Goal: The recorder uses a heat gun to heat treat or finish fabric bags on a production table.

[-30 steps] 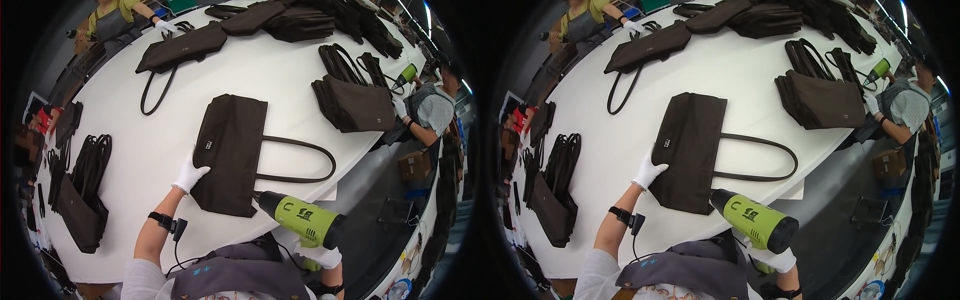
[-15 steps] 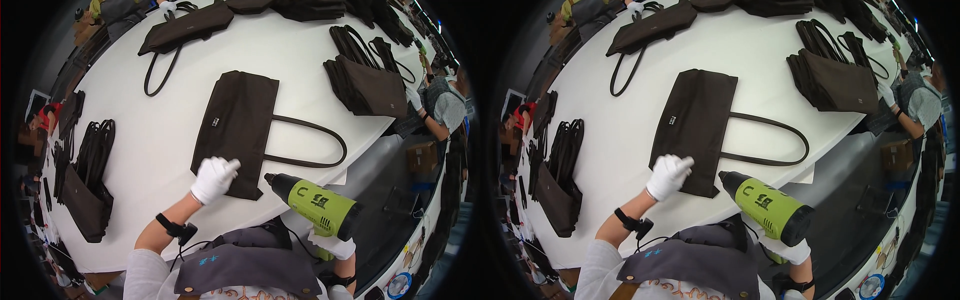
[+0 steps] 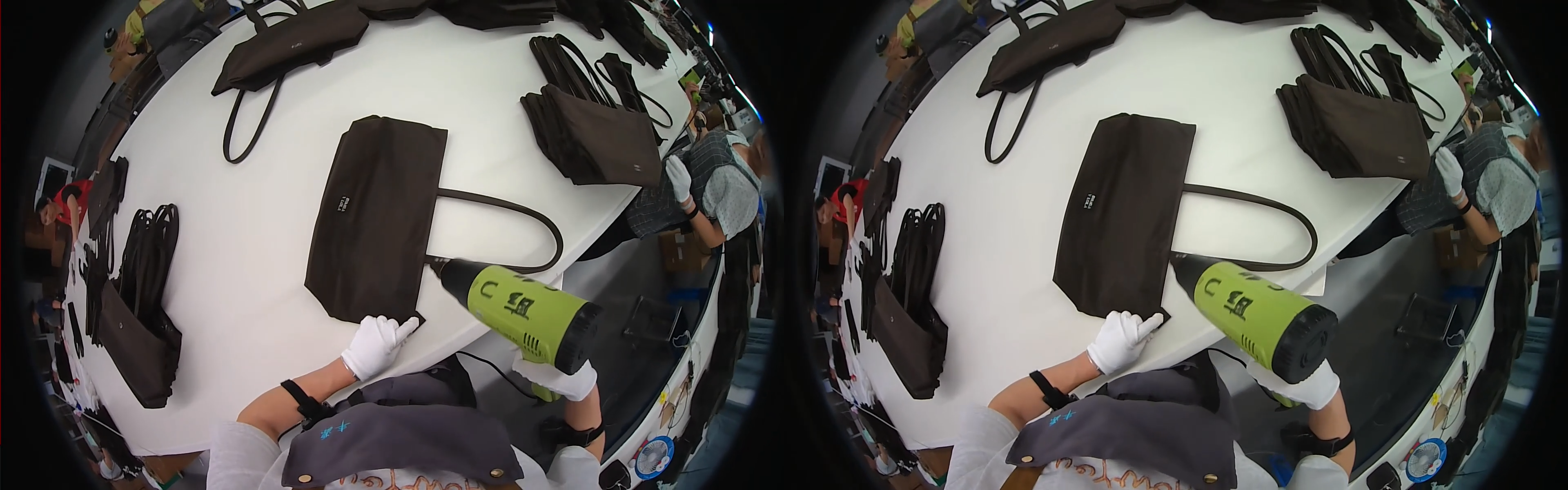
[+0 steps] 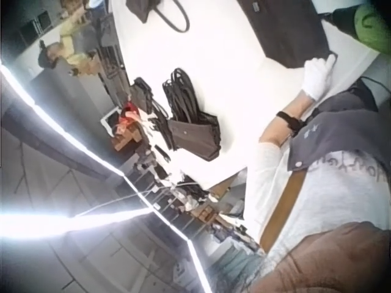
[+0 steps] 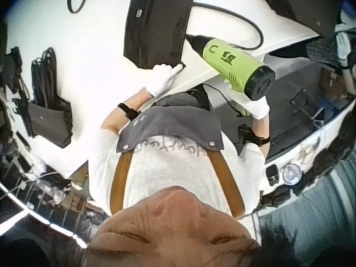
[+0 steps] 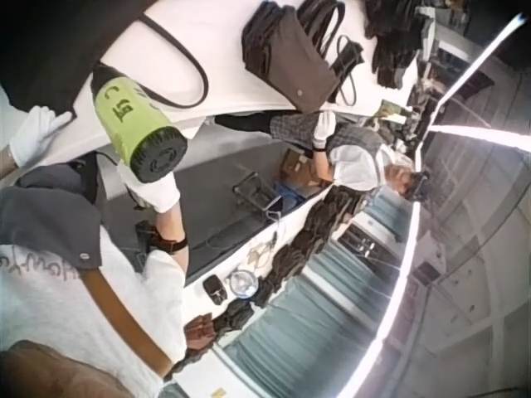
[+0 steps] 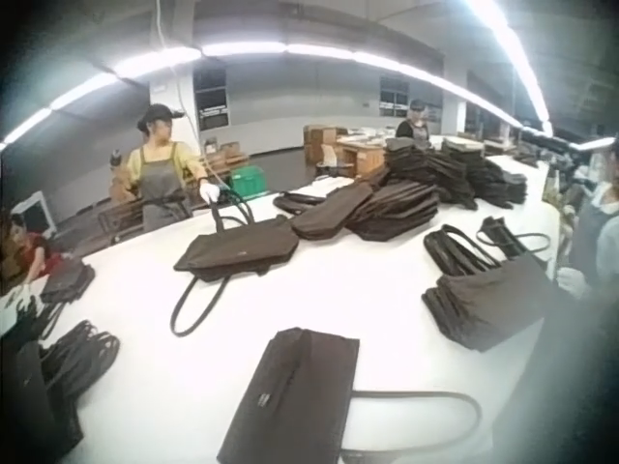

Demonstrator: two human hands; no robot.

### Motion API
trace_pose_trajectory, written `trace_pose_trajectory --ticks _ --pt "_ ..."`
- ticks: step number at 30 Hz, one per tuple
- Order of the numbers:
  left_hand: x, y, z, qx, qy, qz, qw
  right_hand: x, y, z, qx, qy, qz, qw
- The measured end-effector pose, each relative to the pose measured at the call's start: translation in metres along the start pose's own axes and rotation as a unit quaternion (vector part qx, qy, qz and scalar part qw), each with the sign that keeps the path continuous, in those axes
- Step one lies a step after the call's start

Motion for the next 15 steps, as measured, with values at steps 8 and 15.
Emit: trace_pose_trajectory --ticks 8,15 --pt "-0.006 0.002 0.006 -0.005 0.054 0.017 0.998 0.059 -0.043 -0.021 -0.157 0.024 -0.238 0.958" --pt "-0.006 0.0 0.005 -0.056 0.075 0.039 0.995 0.131 -0.049 -0.052 0.057 0.053 0.005 0.997"
Point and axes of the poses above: each hand's wrist, its own x-axis towards the middle knuckle, its own z-axis out of the palm, y = z × x, the point moved 6 cm from there along x, towards the middle knuckle, and after that the axes turned 3 degrees about y, right-handed, at the moved point
